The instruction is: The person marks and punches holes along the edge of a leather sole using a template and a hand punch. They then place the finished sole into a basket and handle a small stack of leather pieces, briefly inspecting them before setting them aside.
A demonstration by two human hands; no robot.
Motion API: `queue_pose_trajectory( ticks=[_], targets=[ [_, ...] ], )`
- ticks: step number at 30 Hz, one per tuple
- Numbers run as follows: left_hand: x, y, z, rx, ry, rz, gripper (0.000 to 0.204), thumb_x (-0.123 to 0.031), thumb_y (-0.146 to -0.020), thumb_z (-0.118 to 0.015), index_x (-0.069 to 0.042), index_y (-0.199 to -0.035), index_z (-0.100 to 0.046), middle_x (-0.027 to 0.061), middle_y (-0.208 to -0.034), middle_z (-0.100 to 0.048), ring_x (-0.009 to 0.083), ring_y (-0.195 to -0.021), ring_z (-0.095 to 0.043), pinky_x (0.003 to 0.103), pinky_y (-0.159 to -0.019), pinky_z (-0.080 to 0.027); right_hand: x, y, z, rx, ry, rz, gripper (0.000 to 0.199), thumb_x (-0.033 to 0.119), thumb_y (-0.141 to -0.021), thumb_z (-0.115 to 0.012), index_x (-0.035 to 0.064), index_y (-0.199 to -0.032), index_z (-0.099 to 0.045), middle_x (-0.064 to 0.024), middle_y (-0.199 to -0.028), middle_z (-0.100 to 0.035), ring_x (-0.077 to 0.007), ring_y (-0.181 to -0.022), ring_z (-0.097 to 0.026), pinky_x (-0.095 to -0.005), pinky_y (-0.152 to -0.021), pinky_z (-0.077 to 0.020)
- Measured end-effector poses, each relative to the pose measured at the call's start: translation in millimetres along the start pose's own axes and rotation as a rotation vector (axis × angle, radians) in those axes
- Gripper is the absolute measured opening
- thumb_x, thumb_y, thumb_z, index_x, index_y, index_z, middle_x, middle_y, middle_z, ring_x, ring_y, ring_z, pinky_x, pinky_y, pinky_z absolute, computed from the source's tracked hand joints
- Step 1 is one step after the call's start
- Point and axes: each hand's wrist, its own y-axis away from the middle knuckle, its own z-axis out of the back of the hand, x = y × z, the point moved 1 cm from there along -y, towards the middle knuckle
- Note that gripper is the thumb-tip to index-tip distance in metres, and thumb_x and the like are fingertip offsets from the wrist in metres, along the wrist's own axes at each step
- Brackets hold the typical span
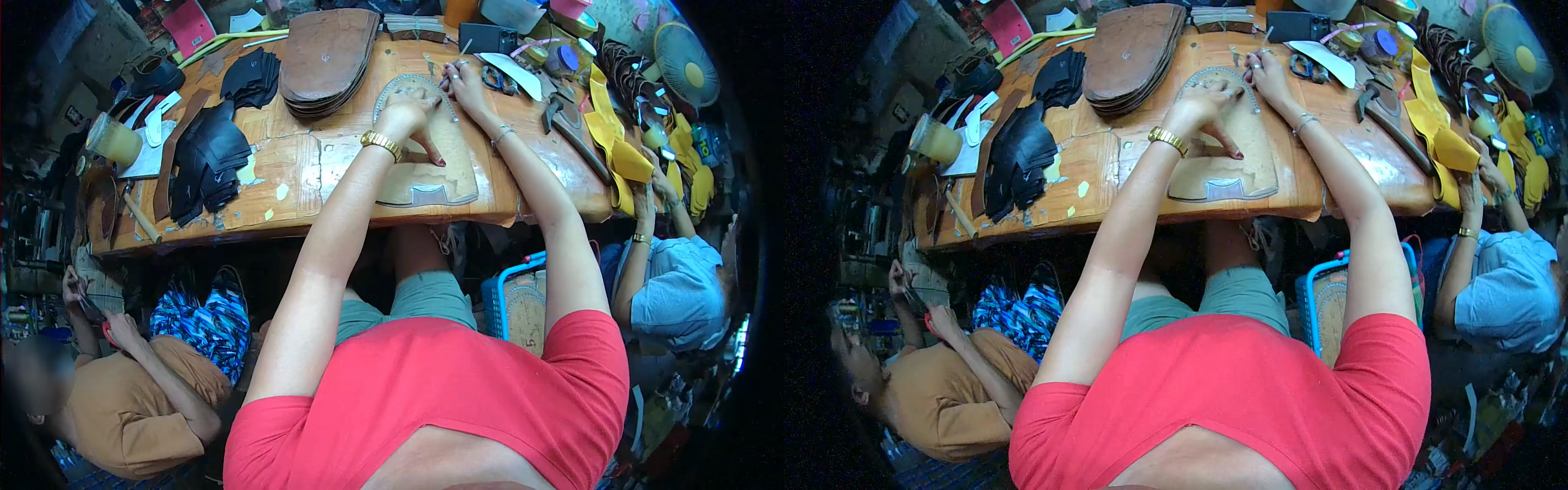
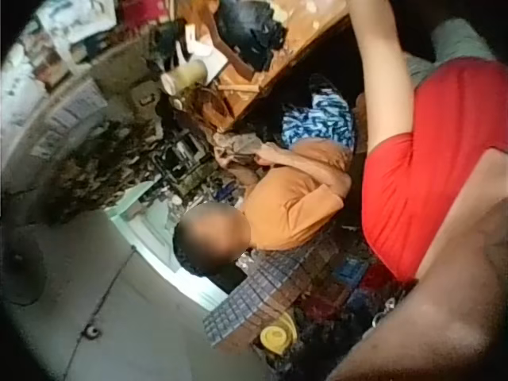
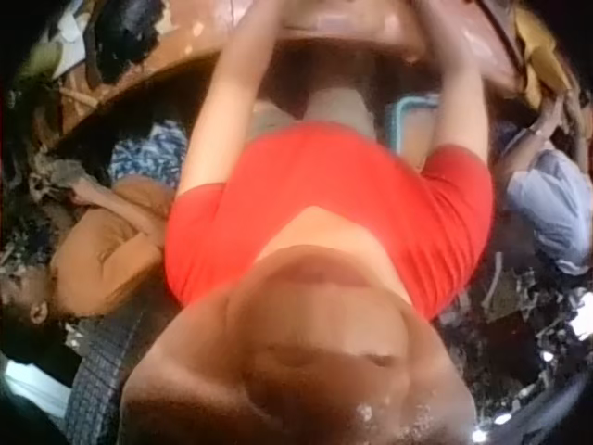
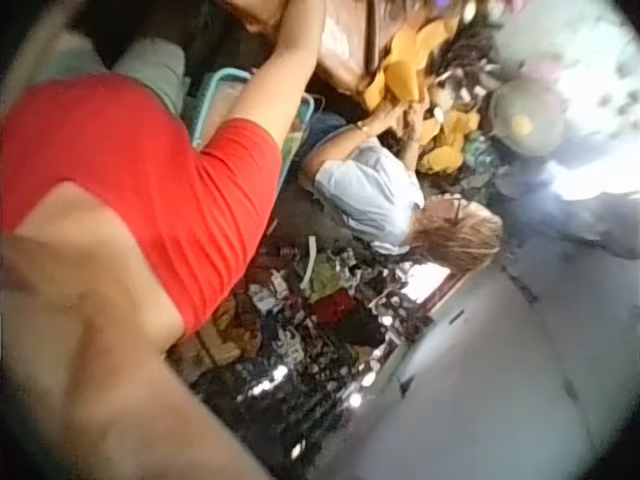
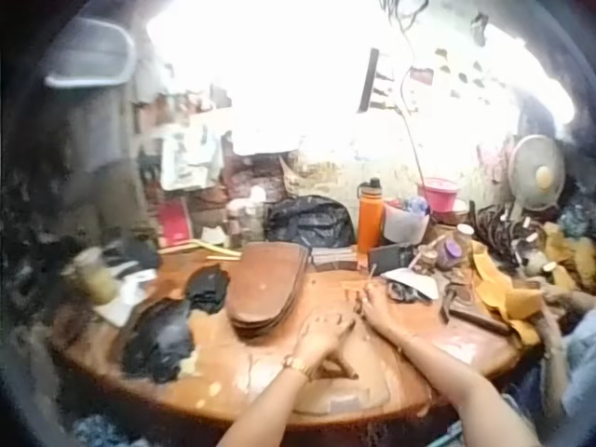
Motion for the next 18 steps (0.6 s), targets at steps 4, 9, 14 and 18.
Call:
queue_pose_trajectory(
  ticks=[4,9,14,18],
  targets=[
    [-1,-3,-8,-0.007,0.036,-0.008,0.133,-0.072,-0.03,-0.081,-0.008,-0.14,-0.041,0.0204,-0.141,-0.043,0.0344,-0.125,-0.048,0.038,-0.105,-0.039,7,12,-8,-0.052,0.226,0.395,0.016,0.013,-0.095,-0.052,-0.0018,-0.094,-0.056,-0.0207,-0.084,-0.064,-0.0324,-0.077,-0.064,-0.0399,-0.066,-0.049],
    [0,0,-10,-0.069,0.04,-0.011,0.129,-0.07,-0.032,-0.081,-0.009,-0.139,-0.043,0.0198,-0.134,-0.049,0.0342,-0.121,-0.051,0.039,-0.101,-0.042,13,1,-2,0.0,0.241,0.326,0.017,0.013,-0.093,-0.055,-0.0023,-0.088,-0.059,-0.0178,-0.075,-0.063,-0.0289,-0.068,-0.063,-0.0382,-0.063,-0.0499],
    [6,1,-9,-0.085,0.063,-0.023,0.127,-0.072,-0.032,-0.08,-0.011,-0.138,-0.044,0.0199,-0.133,-0.05,0.0338,-0.12,-0.052,0.039,-0.101,-0.043,36,-17,13,-0.279,-0.23,0.093,0.022,0.018,-0.093,-0.061,-0.0023,-0.085,-0.064,-0.0074,-0.07,-0.066,-0.0091,-0.056,-0.063,-0.0221,-0.05,-0.051],
    [6,0,-9,-0.137,0.019,-0.044,0.128,-0.075,-0.031,-0.079,-0.008,-0.135,-0.047,0.0199,-0.13,-0.052,0.034,-0.118,-0.054,0.039,-0.099,-0.044,38,-13,-13,-0.332,-0.188,0.13,0.022,0.015,-0.092,-0.061,-0.0033,-0.08,-0.062,-0.008,-0.064,-0.066,-0.0126,-0.052,-0.064,-0.0253,-0.045,-0.05]
  ],
)
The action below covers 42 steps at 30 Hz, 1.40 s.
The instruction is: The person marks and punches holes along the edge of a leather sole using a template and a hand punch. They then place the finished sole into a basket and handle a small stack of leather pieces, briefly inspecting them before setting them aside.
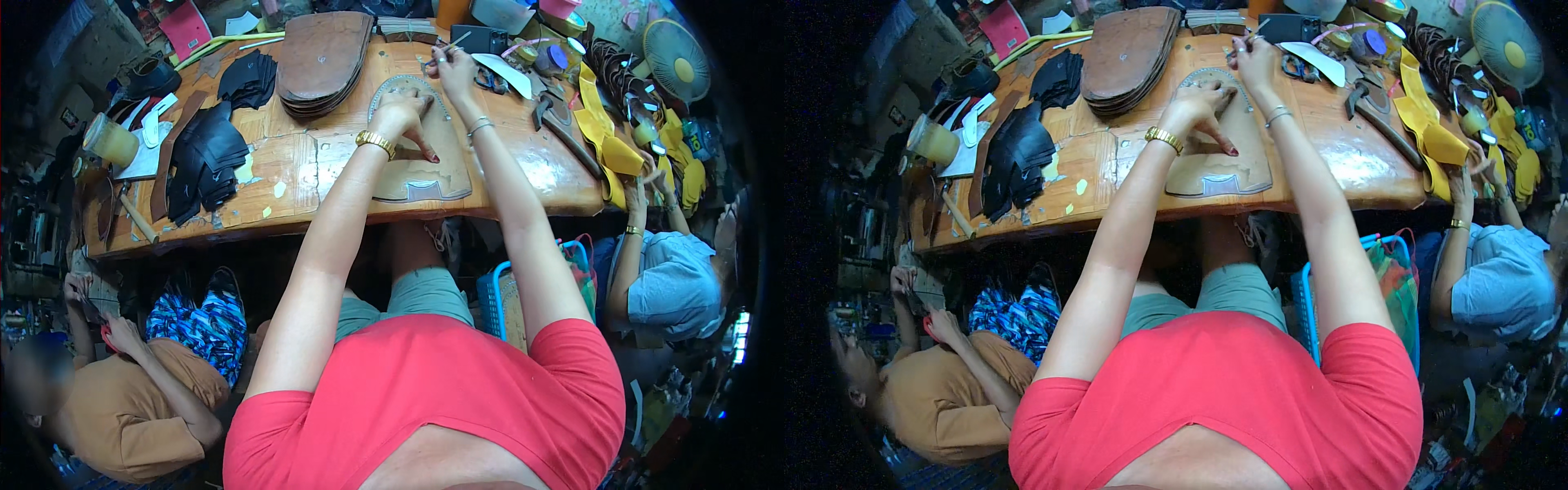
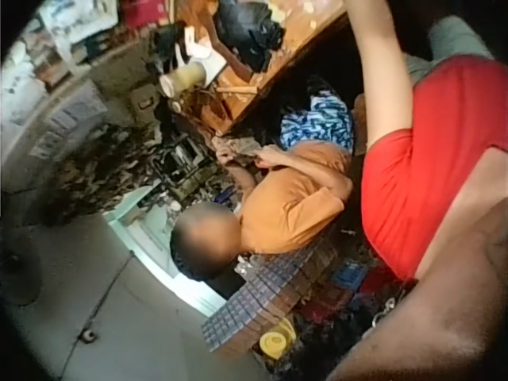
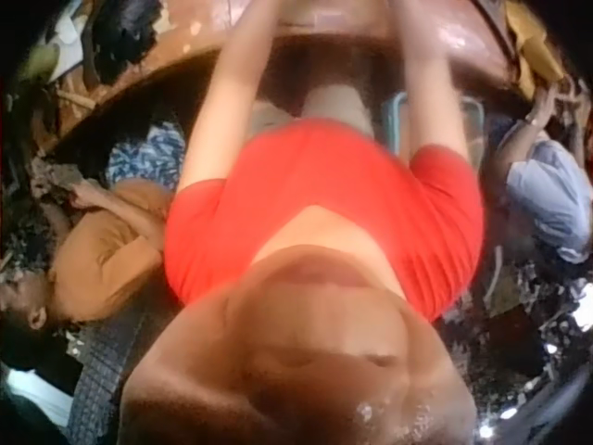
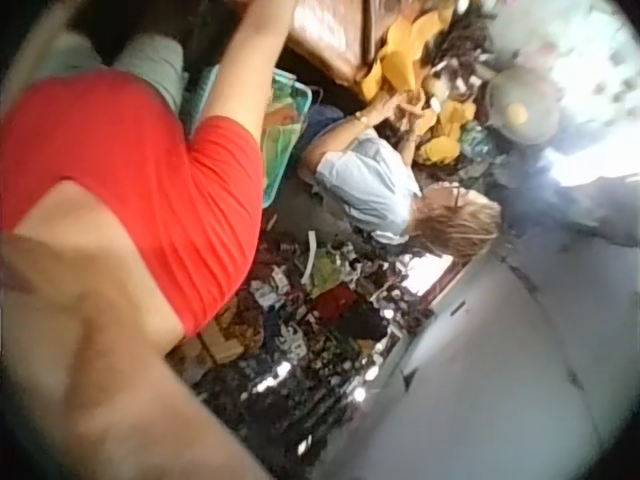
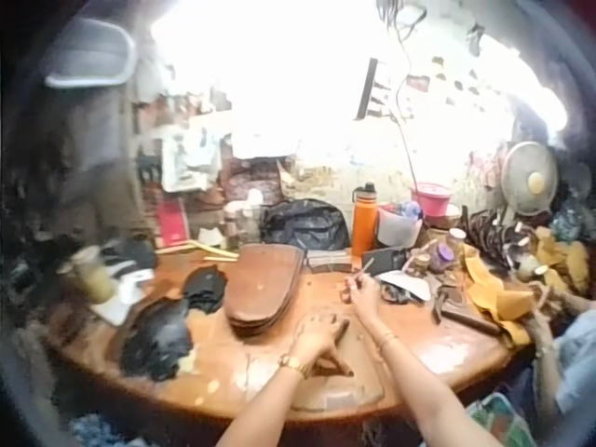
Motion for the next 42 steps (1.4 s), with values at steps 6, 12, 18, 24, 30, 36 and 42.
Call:
queue_pose_trajectory(
  ticks=[6,12,18,24,30,36,42],
  targets=[
    [2,2,-1,0.025,-0.022,0.051,0.129,-0.077,-0.03,-0.077,-0.004,-0.132,-0.05,0.0205,-0.133,-0.051,0.0335,-0.117,-0.055,0.038,-0.1,-0.044,-7,32,-15,-0.186,0.379,0.101,0.022,0.016,-0.087,-0.061,-0.0031,-0.075,-0.06,-0.0215,-0.067,-0.061,-0.0368,-0.062,-0.062,-0.0463,-0.058,-0.0442],
    [7,11,3,0.077,0.111,0.055,0.118,-0.073,-0.038,-0.079,-0.008,-0.133,-0.05,0.0173,-0.131,-0.054,0.0319,-0.117,-0.055,0.039,-0.097,-0.045,-26,28,-7,-0.185,0.418,0.068,0.02,0.016,-0.087,-0.061,-0.0016,-0.076,-0.06,-0.0235,-0.072,-0.062,-0.0394,-0.068,-0.062,-0.0464,-0.061,-0.0458],
    [32,21,-10,-0.036,0.228,0.078,0.104,-0.063,-0.045,-0.083,-0.015,-0.133,-0.053,0.0107,-0.129,-0.058,0.0293,-0.117,-0.056,0.038,-0.097,-0.045,-13,30,-5,-0.17,0.396,0.022,0.02,0.016,-0.086,-0.062,-0.0016,-0.077,-0.062,-0.023,-0.071,-0.062,-0.0373,-0.066,-0.063,-0.0448,-0.061,-0.0462],
    [33,28,-9,-0.071,0.262,0.045,0.103,-0.058,-0.045,-0.085,-0.016,-0.133,-0.053,0.0113,-0.13,-0.057,0.0292,-0.119,-0.054,0.038,-0.099,-0.043,-15,29,-10,-0.097,0.526,0.236,0.02,0.016,-0.086,-0.062,-0.0021,-0.077,-0.062,-0.0236,-0.071,-0.062,-0.0378,-0.066,-0.062,-0.0453,-0.061,-0.0459],
    [36,35,-12,-0.1,0.292,0.013,0.105,-0.057,-0.044,-0.086,-0.015,-0.134,-0.052,0.0098,-0.132,-0.055,0.0283,-0.123,-0.051,0.037,-0.101,-0.041,-11,29,-9,-0.105,0.454,0.161,0.021,0.015,-0.086,-0.062,-0.0031,-0.076,-0.063,-0.0238,-0.071,-0.062,-0.0381,-0.066,-0.062,-0.0469,-0.06,-0.0445],
    [37,34,-12,-0.057,0.294,0.016,0.108,-0.056,-0.043,-0.086,-0.013,-0.135,-0.049,0.0096,-0.135,-0.053,0.0271,-0.124,-0.05,0.036,-0.102,-0.039,-14,27,-10,-0.097,0.44,0.19,0.021,0.015,-0.085,-0.064,-0.0036,-0.076,-0.063,-0.023,-0.07,-0.062,-0.0373,-0.065,-0.061,-0.045,-0.06,-0.0446],
    [33,36,-7,-0.048,0.258,-0.011,0.111,-0.057,-0.043,-0.086,-0.011,-0.136,-0.048,0.0098,-0.135,-0.053,0.0276,-0.123,-0.051,0.036,-0.101,-0.041,-11,28,-12,-0.032,0.506,0.276,0.018,0.014,-0.085,-0.063,-0.0036,-0.081,-0.065,-0.0238,-0.075,-0.063,-0.0372,-0.069,-0.062,-0.0455,-0.063,-0.0454]
  ],
)
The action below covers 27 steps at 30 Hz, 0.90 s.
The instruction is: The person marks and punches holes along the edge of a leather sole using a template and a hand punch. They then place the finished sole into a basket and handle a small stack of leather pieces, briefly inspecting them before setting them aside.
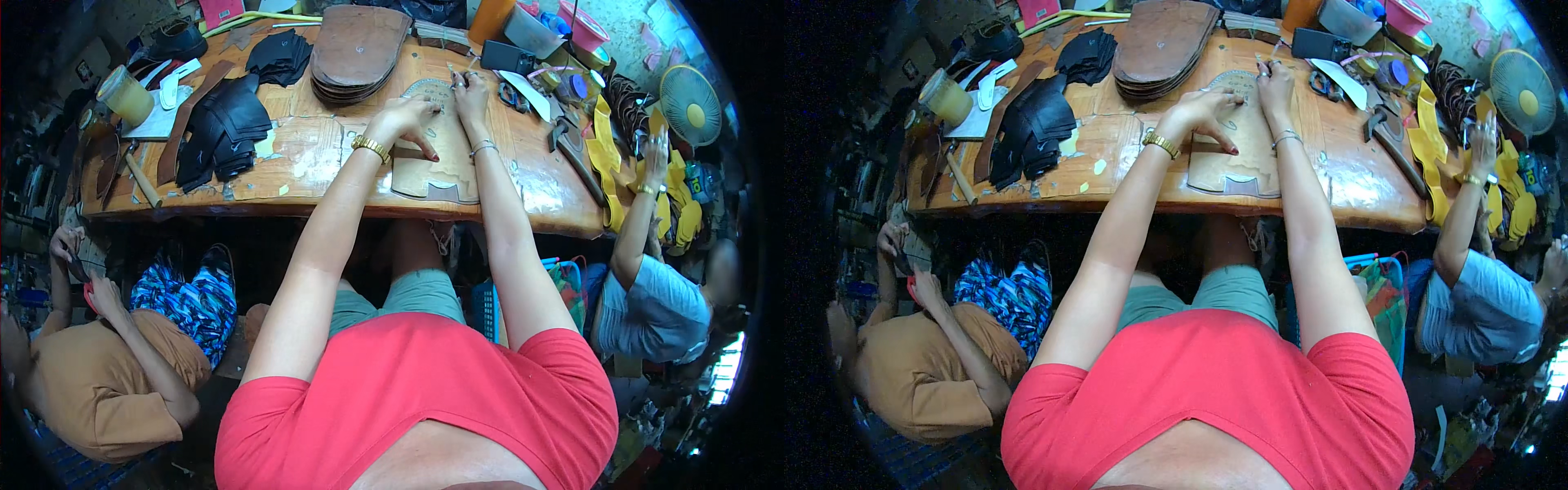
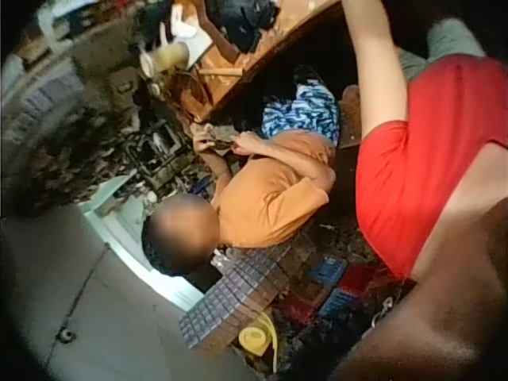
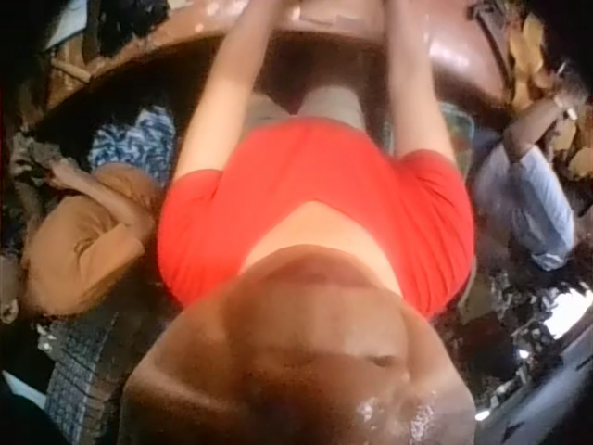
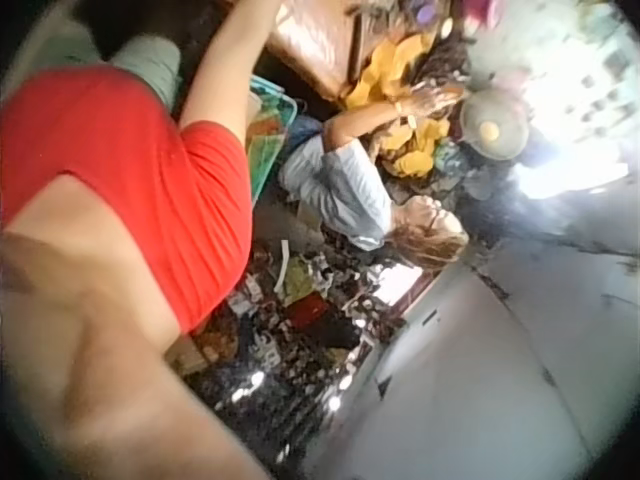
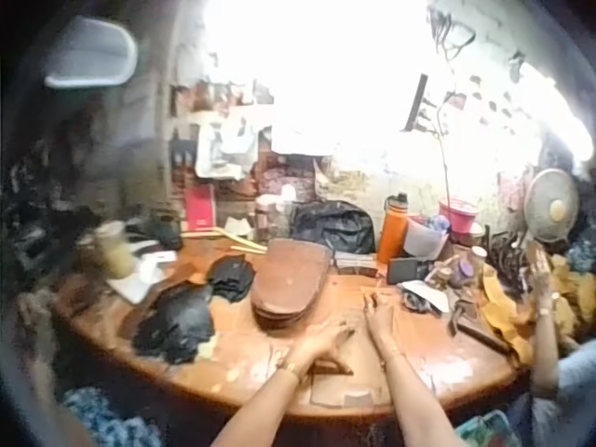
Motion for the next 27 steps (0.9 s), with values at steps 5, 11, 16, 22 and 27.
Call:
queue_pose_trajectory(
  ticks=[5,11,16,22,27],
  targets=[
    [1,0,1,-0.016,-0.039,0.0,0.113,-0.064,-0.038,-0.084,-0.011,-0.133,-0.052,0.0118,-0.13,-0.055,0.0289,-0.117,-0.055,0.038,-0.097,-0.045,3,-6,-12,0.037,0.048,0.048,0.017,0.013,-0.085,-0.062,-0.0029,-0.084,-0.065,-0.0229,-0.08,-0.063,-0.0383,-0.077,-0.062,-0.0472,-0.068,-0.047],
    [-1,1,-1,-0.038,0.025,-0.007,0.113,-0.065,-0.037,-0.084,-0.011,-0.132,-0.053,0.0123,-0.132,-0.053,0.0293,-0.117,-0.055,0.039,-0.096,-0.046,2,-7,-17,-0.039,0.037,-0.02,0.017,0.013,-0.085,-0.061,-0.0026,-0.077,-0.063,-0.0217,-0.082,-0.065,-0.0387,-0.077,-0.063,-0.0466,-0.069,-0.0477],
    [9,-1,-10,-0.117,0.013,-0.044,0.113,-0.064,-0.037,-0.084,-0.011,-0.132,-0.053,0.0123,-0.134,-0.051,0.0289,-0.119,-0.054,0.039,-0.098,-0.045,-7,-8,-17,-0.008,-0.175,-0.318,0.019,0.014,-0.087,-0.06,-0.0021,-0.076,-0.062,-0.0218,-0.076,-0.065,-0.0374,-0.07,-0.064,-0.0449,-0.062,-0.0466],
    [-2,4,2,0.018,0.036,0.016,0.113,-0.058,-0.042,-0.085,-0.012,-0.138,-0.047,0.0128,-0.141,-0.046,0.0296,-0.127,-0.047,0.036,-0.104,-0.039,3,-6,-18,-0.005,0.018,-0.089,0.019,0.015,-0.088,-0.06,-0.0016,-0.079,-0.063,-0.0228,-0.074,-0.063,-0.0367,-0.07,-0.064,-0.0432,-0.06,-0.0466],
    [-4,4,2,0.018,-0.001,0.036,0.115,-0.06,-0.042,-0.085,-0.012,-0.139,-0.045,0.0131,-0.142,-0.045,0.0302,-0.128,-0.046,0.037,-0.105,-0.038,-5,-7,-17,0.024,-0.109,-0.165,0.019,0.016,-0.088,-0.061,-0.0021,-0.084,-0.064,-0.023,-0.076,-0.064,-0.0364,-0.069,-0.064,-0.0431,-0.06,-0.0466]
  ],
)
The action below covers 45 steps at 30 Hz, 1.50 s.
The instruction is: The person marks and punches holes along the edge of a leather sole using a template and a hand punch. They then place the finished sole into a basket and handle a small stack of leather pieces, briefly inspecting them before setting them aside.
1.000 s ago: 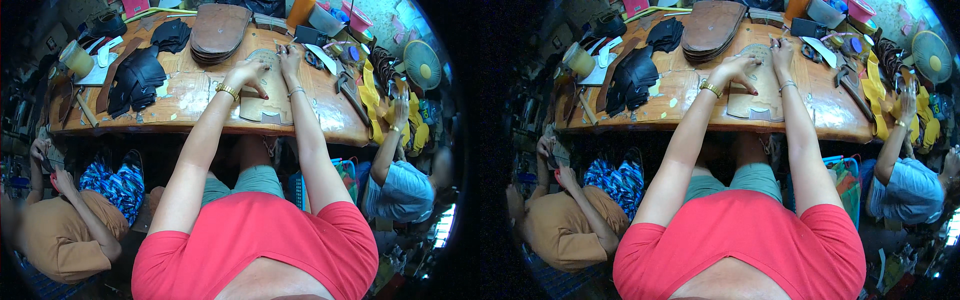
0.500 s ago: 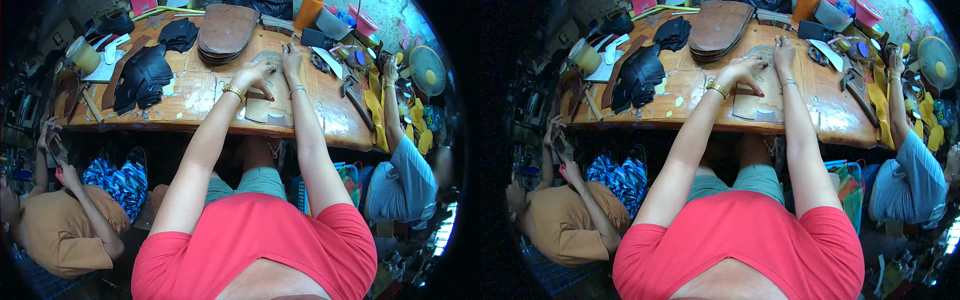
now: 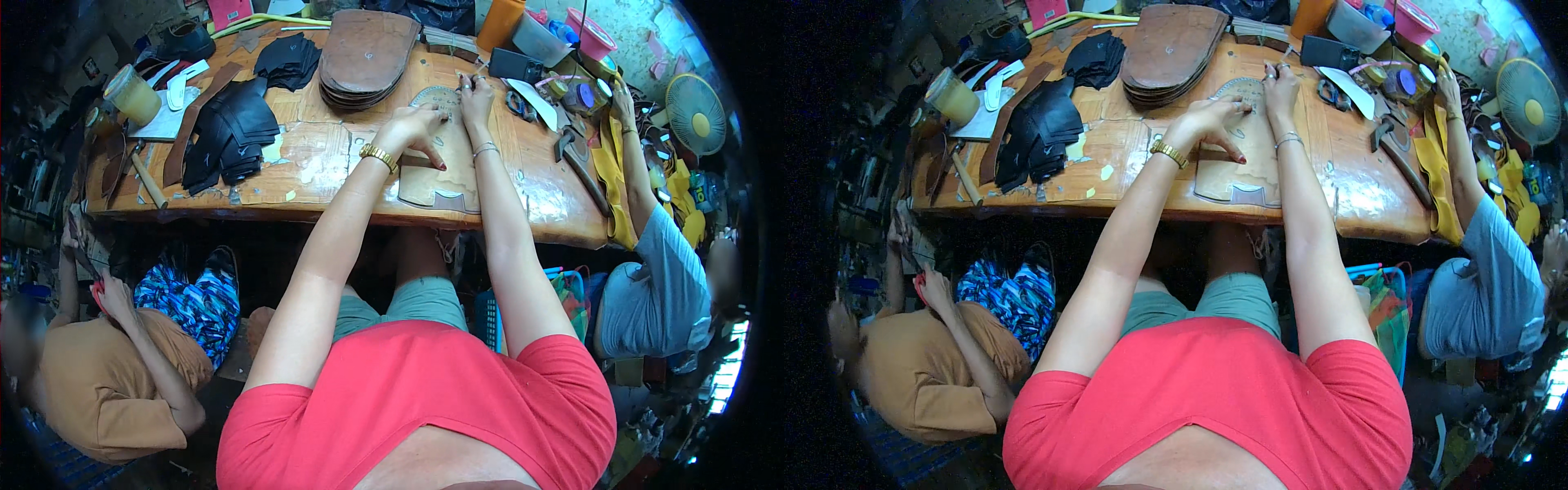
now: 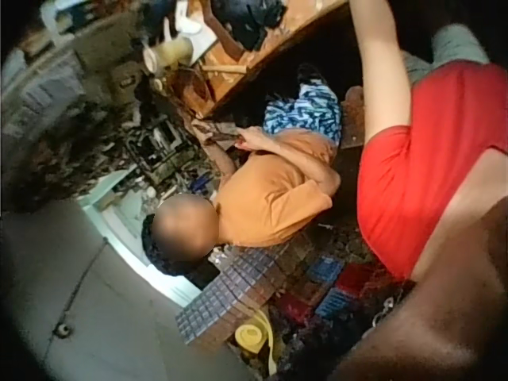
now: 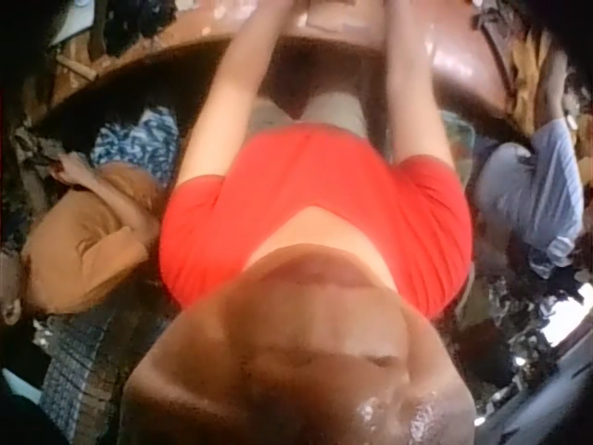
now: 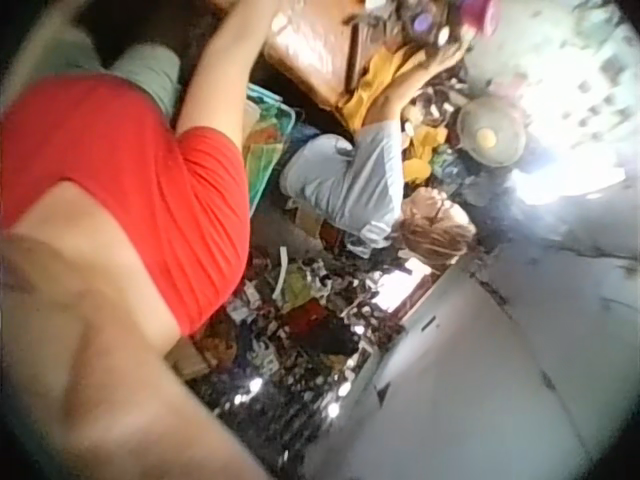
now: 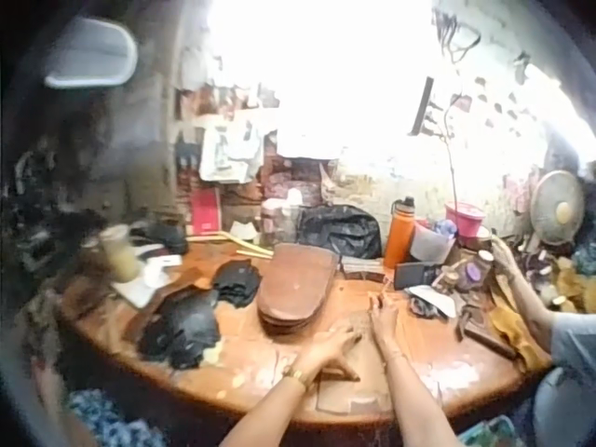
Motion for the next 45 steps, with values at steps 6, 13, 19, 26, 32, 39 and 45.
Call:
queue_pose_trajectory(
  ticks=[6,13,19,26,32,39,45],
  targets=[
    [3,1,-2,0.028,0.058,-0.008,0.113,-0.062,-0.045,-0.083,-0.014,-0.139,-0.045,0.0144,-0.144,-0.042,0.0326,-0.13,-0.043,0.038,-0.107,-0.035,0,1,-3,-0.013,-0.012,0.042,0.019,0.016,-0.087,-0.062,-0.0026,-0.082,-0.065,-0.0211,-0.072,-0.064,-0.0332,-0.066,-0.065,-0.0419,-0.058,-0.0462],
    [10,3,-15,-0.076,0.052,-0.074,0.11,-0.063,-0.049,-0.081,-0.013,-0.141,-0.043,0.0147,-0.145,-0.04,0.034,-0.132,-0.04,0.039,-0.108,-0.033,4,0,-7,-0.001,-0.052,0.074,0.02,0.015,-0.088,-0.062,-0.0032,-0.08,-0.064,-0.0206,-0.069,-0.063,-0.031,-0.062,-0.064,-0.0398,-0.056,-0.0456],
    [8,3,-13,-0.035,0.075,-0.041,0.111,-0.061,-0.049,-0.082,-0.013,-0.141,-0.042,0.0152,-0.146,-0.038,0.0331,-0.133,-0.039,0.039,-0.11,-0.032,6,1,-6,0.074,-0.212,-0.055,0.021,0.016,-0.088,-0.063,-0.0043,-0.084,-0.064,-0.0218,-0.072,-0.063,-0.0308,-0.066,-0.064,-0.0383,-0.059,-0.0471],
    [6,0,-10,-0.004,0.046,-0.028,0.111,-0.06,-0.049,-0.082,-0.014,-0.142,-0.042,0.0157,-0.148,-0.036,0.0322,-0.136,-0.035,0.039,-0.11,-0.03,8,-4,-9,0.086,0.051,0.118,0.021,0.016,-0.088,-0.061,-0.0047,-0.088,-0.064,-0.0236,-0.079,-0.065,-0.0395,-0.075,-0.064,-0.0438,-0.068,-0.0491],
    [4,1,-9,0.007,0.073,0.002,0.11,-0.059,-0.049,-0.083,-0.015,-0.141,-0.042,0.0149,-0.148,-0.036,0.0316,-0.136,-0.035,0.039,-0.11,-0.03,12,-1,-15,-0.026,0.02,0.146,0.019,0.013,-0.088,-0.06,-0.0056,-0.088,-0.063,-0.0249,-0.079,-0.063,-0.0409,-0.075,-0.062,-0.0448,-0.069,-0.0477],
    [6,3,-10,0.008,0.096,-0.015,0.11,-0.057,-0.048,-0.084,-0.015,-0.141,-0.042,0.0145,-0.147,-0.038,0.0314,-0.135,-0.036,0.04,-0.11,-0.031,-1,-3,-20,0.014,-0.115,0.035,0.019,0.014,-0.088,-0.062,-0.0039,-0.081,-0.062,-0.0229,-0.074,-0.063,-0.0367,-0.068,-0.062,-0.0432,-0.061,-0.0458],
    [14,-2,-24,-0.039,0.089,-0.038,0.112,-0.057,-0.05,-0.084,-0.015,-0.144,-0.038,0.0177,-0.149,-0.033,0.0344,-0.136,-0.034,0.041,-0.111,-0.029,2,-2,-21,0.021,-0.112,0.088,0.016,0.013,-0.087,-0.063,-0.0029,-0.084,-0.064,-0.0222,-0.075,-0.064,-0.0352,-0.067,-0.063,-0.0413,-0.06,-0.0468]
  ],
)
